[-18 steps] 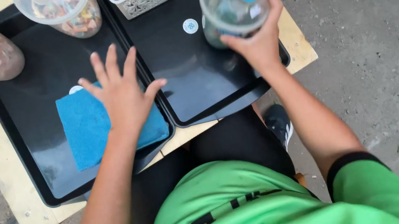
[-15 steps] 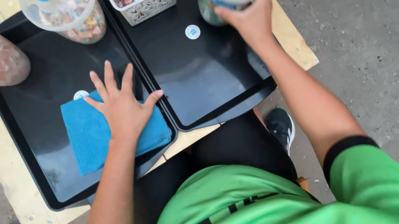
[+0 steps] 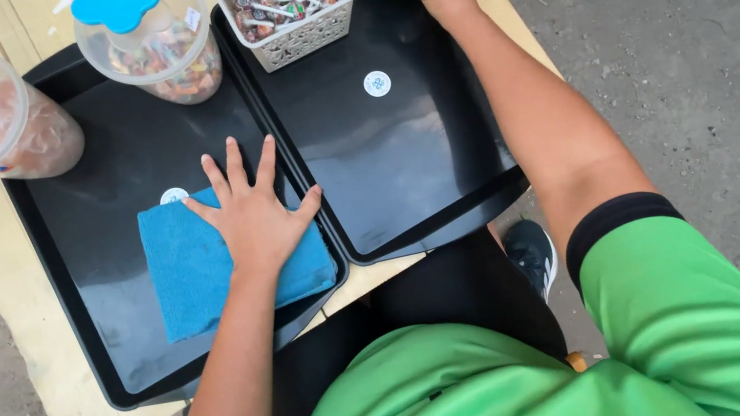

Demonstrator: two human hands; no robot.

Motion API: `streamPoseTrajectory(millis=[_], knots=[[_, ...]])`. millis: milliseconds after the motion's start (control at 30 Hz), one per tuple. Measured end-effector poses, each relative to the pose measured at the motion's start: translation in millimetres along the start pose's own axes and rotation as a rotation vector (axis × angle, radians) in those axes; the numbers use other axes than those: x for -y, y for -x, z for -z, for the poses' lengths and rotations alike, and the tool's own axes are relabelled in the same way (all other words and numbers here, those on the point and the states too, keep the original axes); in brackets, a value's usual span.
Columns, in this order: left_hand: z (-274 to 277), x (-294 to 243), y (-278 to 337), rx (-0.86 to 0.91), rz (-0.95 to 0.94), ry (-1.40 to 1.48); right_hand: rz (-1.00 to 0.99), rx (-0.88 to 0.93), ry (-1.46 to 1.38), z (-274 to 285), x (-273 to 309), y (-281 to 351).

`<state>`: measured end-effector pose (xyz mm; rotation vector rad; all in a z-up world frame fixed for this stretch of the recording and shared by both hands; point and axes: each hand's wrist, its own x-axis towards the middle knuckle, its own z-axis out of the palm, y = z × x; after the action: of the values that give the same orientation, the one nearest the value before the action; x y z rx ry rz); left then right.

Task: Cleaning a plastic basket with a cloth and then sorting lollipops into it from a tray

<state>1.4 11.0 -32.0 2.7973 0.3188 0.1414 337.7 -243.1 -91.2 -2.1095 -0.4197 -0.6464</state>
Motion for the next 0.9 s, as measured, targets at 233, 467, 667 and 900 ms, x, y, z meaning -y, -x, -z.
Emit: streamPoseTrajectory(millis=[233,467,667,900], knots=[[-3,4,0,-0.022,-0.015,0.005,-0.160,-0.382,-0.345,-18,71,58],[-3,6,2,-0.039,-0.143,-0.007,0.399,0.255,-0.044,-18,174,82],[-3,9,3,0.003,-0.118,0.029,0.339,0.345,-0.116,7,158,78],[-11,30,-11,-0.131,0.107,0.052,0.246,0.337,-0.187,111,149,122]])
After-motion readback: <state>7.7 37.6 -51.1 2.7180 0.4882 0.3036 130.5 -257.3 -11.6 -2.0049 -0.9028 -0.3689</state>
